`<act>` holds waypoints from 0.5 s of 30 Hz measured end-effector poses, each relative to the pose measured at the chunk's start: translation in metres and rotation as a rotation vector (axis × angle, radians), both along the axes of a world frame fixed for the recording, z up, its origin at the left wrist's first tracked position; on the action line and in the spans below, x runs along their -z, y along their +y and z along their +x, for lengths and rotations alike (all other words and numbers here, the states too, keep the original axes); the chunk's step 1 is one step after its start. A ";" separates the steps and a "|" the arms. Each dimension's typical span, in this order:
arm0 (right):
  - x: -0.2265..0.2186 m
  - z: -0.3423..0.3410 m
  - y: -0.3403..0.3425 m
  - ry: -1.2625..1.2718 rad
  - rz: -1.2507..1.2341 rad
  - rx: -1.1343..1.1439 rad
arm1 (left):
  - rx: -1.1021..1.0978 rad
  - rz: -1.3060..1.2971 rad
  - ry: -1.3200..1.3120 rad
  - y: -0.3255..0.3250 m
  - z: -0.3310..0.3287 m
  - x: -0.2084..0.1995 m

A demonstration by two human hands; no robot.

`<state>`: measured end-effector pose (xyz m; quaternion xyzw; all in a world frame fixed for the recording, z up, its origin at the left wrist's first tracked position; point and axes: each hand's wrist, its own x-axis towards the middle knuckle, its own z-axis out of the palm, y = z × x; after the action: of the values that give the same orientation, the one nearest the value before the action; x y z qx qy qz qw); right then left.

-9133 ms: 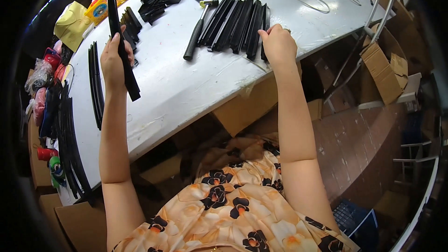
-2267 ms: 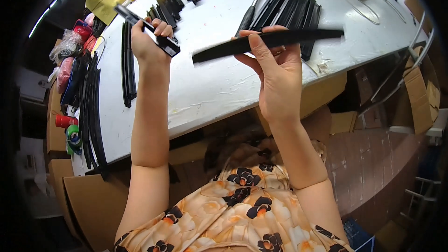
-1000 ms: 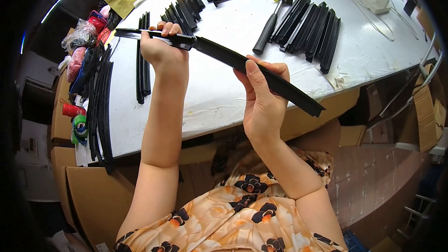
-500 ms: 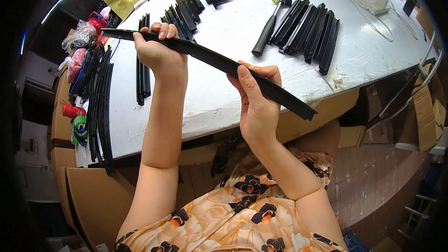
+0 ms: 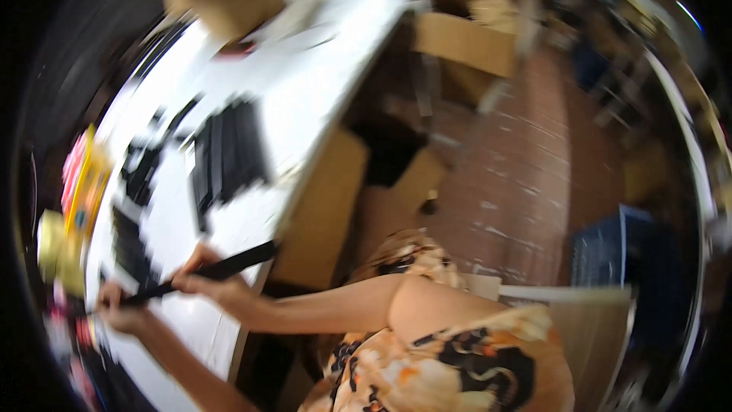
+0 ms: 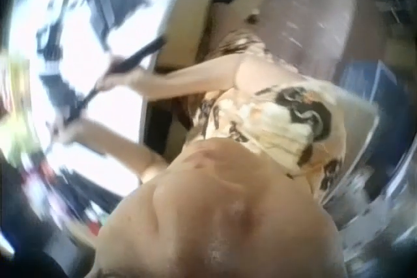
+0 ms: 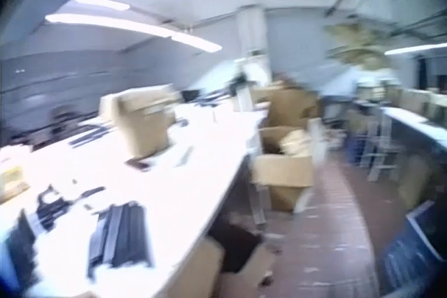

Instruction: The person assembles black plastic parts together by hand on a workbench.

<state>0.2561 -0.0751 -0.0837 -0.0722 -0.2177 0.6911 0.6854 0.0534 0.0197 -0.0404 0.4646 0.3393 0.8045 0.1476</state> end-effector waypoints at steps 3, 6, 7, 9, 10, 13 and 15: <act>-0.011 0.008 -0.003 0.005 0.009 -0.038 | 0.073 -0.056 -0.245 -0.032 0.029 -0.040; -0.010 0.012 -0.008 0.031 0.060 0.070 | 0.166 -0.020 -0.229 -0.017 0.039 -0.032; -0.010 0.013 -0.009 0.025 0.071 0.076 | 0.158 -0.008 -0.215 -0.016 0.044 -0.033; -0.011 0.014 -0.007 0.036 0.046 0.053 | 0.160 0.133 -0.431 -0.037 0.075 -0.044; -0.014 0.015 -0.009 0.020 0.043 0.032 | 0.169 0.140 -0.468 -0.044 0.082 -0.052; -0.017 0.009 -0.010 -0.004 0.106 -0.040 | 0.243 0.205 -0.327 -0.052 0.073 -0.059; -0.025 -0.003 -0.016 0.054 0.149 -0.033 | 0.365 0.199 -0.374 -0.063 0.069 -0.067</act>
<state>0.2528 -0.0908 -0.0586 0.0013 -0.2514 0.6859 0.6829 0.1227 -0.0433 0.0267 0.3735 0.1362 0.8659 0.3037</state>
